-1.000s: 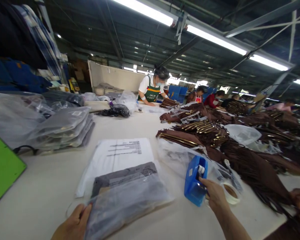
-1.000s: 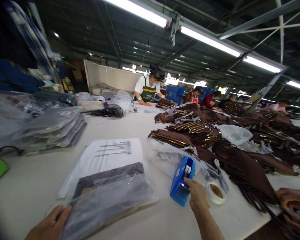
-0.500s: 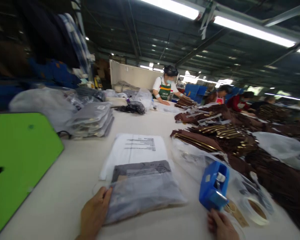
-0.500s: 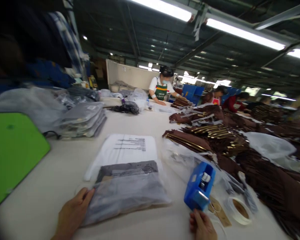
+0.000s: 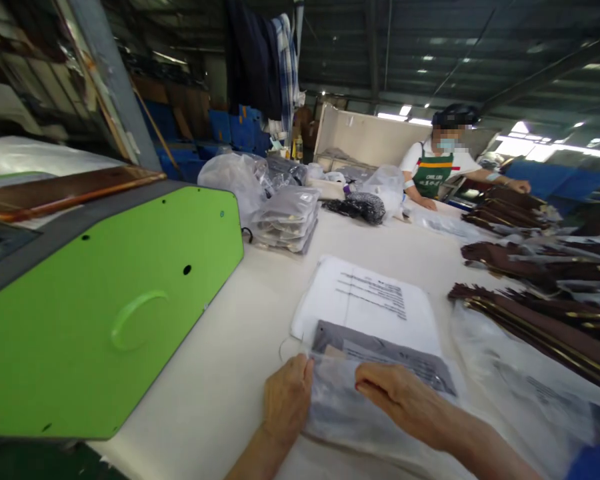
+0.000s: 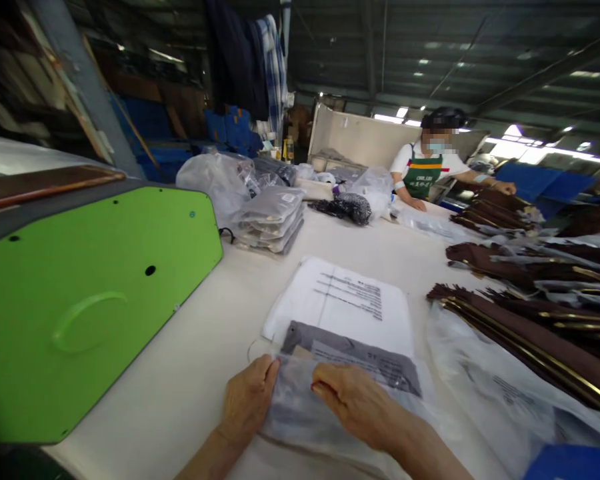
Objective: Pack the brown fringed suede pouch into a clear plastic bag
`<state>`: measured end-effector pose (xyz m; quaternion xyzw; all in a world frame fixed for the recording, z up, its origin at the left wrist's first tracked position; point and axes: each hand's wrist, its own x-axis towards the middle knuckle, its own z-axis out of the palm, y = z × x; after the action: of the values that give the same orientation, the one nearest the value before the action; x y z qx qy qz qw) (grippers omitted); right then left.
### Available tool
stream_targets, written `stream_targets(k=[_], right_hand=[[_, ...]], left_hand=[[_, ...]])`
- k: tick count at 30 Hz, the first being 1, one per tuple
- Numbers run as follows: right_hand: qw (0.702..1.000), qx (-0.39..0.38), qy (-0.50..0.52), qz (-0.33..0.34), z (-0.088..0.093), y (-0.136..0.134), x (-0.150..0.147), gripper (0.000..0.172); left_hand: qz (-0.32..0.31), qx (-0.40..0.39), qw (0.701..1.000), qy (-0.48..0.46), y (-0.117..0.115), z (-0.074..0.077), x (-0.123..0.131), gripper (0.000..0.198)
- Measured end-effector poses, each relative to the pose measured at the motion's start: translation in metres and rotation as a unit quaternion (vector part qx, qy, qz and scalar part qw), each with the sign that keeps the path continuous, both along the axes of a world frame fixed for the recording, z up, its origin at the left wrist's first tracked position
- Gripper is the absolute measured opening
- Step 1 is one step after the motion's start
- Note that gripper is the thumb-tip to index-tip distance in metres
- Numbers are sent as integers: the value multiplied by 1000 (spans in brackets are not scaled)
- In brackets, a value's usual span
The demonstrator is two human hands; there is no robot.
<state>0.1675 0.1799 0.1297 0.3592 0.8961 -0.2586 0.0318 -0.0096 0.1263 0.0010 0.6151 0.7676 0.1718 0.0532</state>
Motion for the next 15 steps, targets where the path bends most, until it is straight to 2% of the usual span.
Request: stream_targets(k=[3, 6, 8, 12, 15], right_hand=[[992, 10, -73, 102, -4, 34, -34, 22], [985, -7, -118, 125, -17, 51, -55, 18], [982, -17, -152, 113, -25, 58, -65, 18], [975, -42, -216, 31, -37, 71, -79, 10], [967, -48, -248, -29, -42, 86, -78, 24]], left_hand=[[-3, 18, 1000, -6, 1, -4, 1, 23], [-1, 26, 1000, -7, 0, -8, 2, 21], [-3, 36, 999, -7, 0, -11, 3, 19], [-16, 75, 997, -7, -2, -16, 2, 17], [-20, 64, 998, -14, -2, -16, 2, 18]])
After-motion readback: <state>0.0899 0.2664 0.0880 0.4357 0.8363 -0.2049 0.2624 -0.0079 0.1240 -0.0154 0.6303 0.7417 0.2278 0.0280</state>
